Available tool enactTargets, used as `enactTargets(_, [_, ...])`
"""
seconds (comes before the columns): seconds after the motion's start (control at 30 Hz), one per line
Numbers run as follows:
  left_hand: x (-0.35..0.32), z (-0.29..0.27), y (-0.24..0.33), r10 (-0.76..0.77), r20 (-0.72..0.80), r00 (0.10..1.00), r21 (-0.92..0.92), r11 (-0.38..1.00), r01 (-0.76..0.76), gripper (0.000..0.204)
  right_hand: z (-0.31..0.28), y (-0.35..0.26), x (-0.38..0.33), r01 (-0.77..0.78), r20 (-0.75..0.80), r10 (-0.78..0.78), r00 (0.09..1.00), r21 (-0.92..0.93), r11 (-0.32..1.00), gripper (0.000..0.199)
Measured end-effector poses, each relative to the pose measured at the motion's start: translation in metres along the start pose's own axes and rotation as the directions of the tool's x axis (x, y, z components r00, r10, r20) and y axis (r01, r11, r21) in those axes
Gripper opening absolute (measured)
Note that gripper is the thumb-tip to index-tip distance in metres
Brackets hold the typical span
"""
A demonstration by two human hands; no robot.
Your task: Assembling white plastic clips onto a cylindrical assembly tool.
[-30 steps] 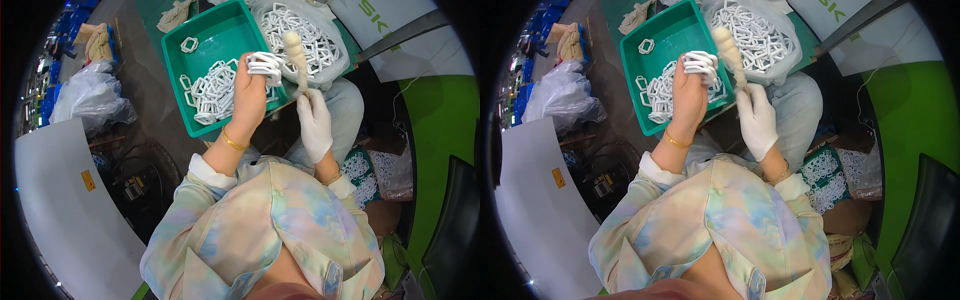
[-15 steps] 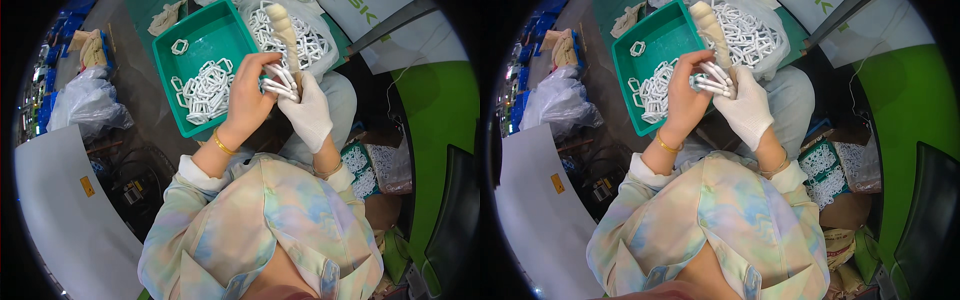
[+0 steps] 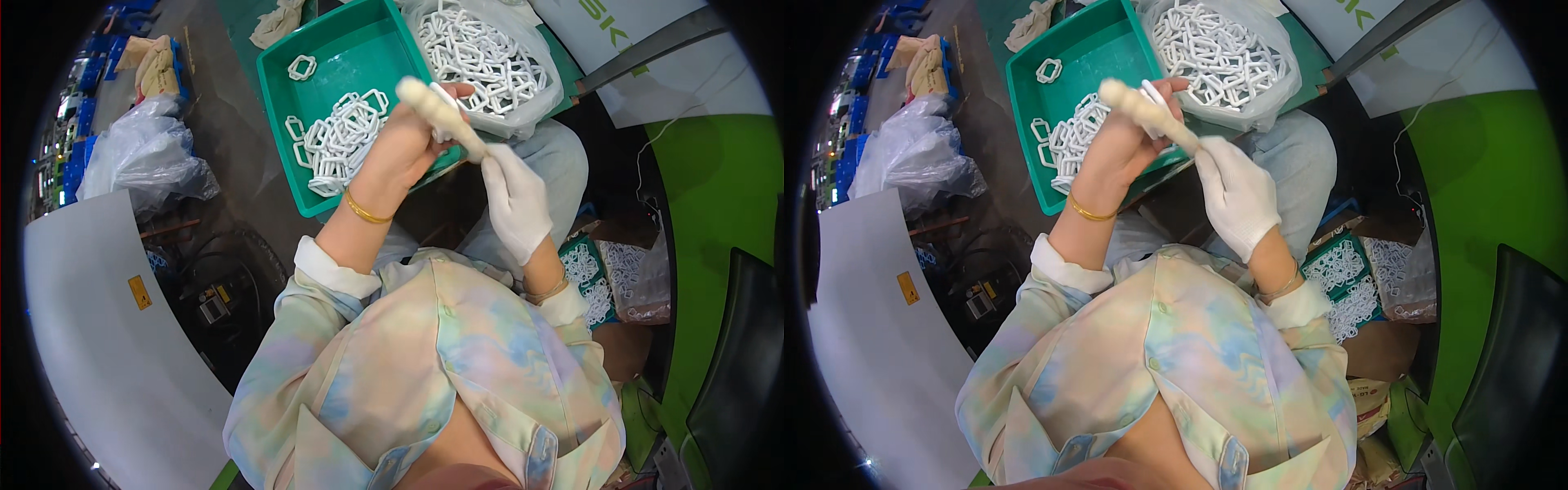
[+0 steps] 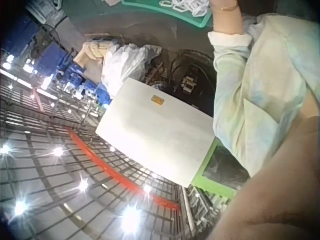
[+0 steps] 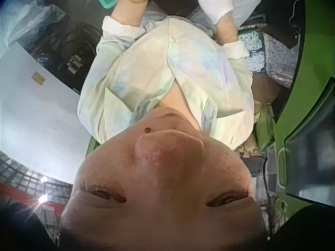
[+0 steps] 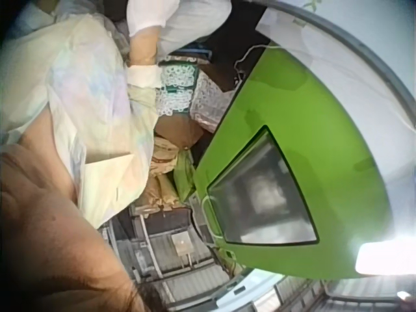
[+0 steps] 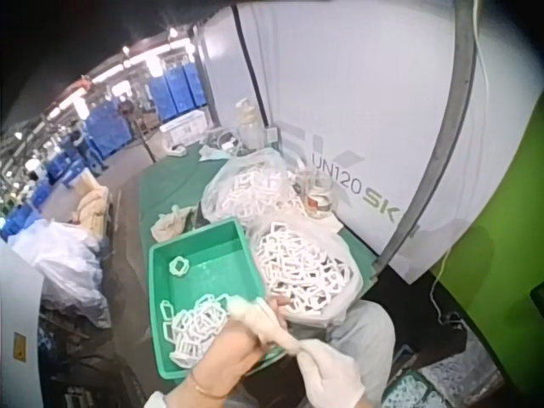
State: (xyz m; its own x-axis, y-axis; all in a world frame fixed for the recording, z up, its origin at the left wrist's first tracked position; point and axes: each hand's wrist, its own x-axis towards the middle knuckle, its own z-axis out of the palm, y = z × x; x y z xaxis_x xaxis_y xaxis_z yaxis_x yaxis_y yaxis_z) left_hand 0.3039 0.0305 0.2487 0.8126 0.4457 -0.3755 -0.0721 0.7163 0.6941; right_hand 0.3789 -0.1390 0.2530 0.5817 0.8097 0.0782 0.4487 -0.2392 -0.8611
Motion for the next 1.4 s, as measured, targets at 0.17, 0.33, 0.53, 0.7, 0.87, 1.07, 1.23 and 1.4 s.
enactTargets(0.17, [0.017, -0.023, -0.018, -0.202, 0.286, 0.937, -0.657, 0.670, 0.345, 0.026, -0.008, 0.014, -0.014, -0.031, 0.001, 0.031, 1.000, -0.050, 0.998, 0.013])
enactTargets(0.33, [0.016, -0.019, -0.037, -0.091, 0.326, 0.941, -0.618, 0.733, 0.284, 0.031, -0.012, 0.005, 0.003, -0.100, -0.141, 0.101, 0.985, 0.009, 0.995, 0.016])
enactTargets(0.53, [-0.005, 0.012, -0.030, -0.080, 0.280, 0.957, -0.525, 0.822, 0.222, 0.031, -0.007, -0.023, 0.013, -0.173, -0.112, 0.221, 0.969, 0.330, 0.928, 0.021])
enactTargets(0.7, [-0.009, 0.021, -0.025, 0.016, 0.308, 0.951, -0.491, 0.859, 0.144, 0.032, -0.009, -0.012, 0.025, -0.113, -0.281, 0.191, 0.940, 0.273, 0.955, 0.023])
enactTargets(0.87, [-0.013, 0.018, -0.027, 0.075, 0.276, 0.958, -0.329, 0.944, 0.021, 0.041, -0.004, -0.031, 0.015, -0.122, -0.079, 0.146, 0.986, 0.248, 0.961, 0.024])
enactTargets(1.07, [-0.016, 0.017, -0.027, 0.078, 0.261, 0.962, -0.361, 0.932, 0.023, 0.039, -0.020, -0.021, 0.027, -0.189, -0.273, 0.269, 0.924, 0.285, 0.940, 0.019])
enactTargets(1.23, [-0.010, 0.005, -0.032, 0.070, 0.243, 0.968, -0.471, 0.880, 0.054, 0.049, -0.009, -0.013, 0.012, -0.054, -0.196, 0.097, 0.976, 0.213, 0.976, 0.018])
enactTargets(1.4, [-0.010, 0.009, -0.024, 0.135, 0.323, 0.937, -0.481, 0.876, 0.039, 0.061, -0.008, -0.017, 0.002, -0.075, -0.058, 0.090, 0.994, 0.232, 0.970, 0.018])
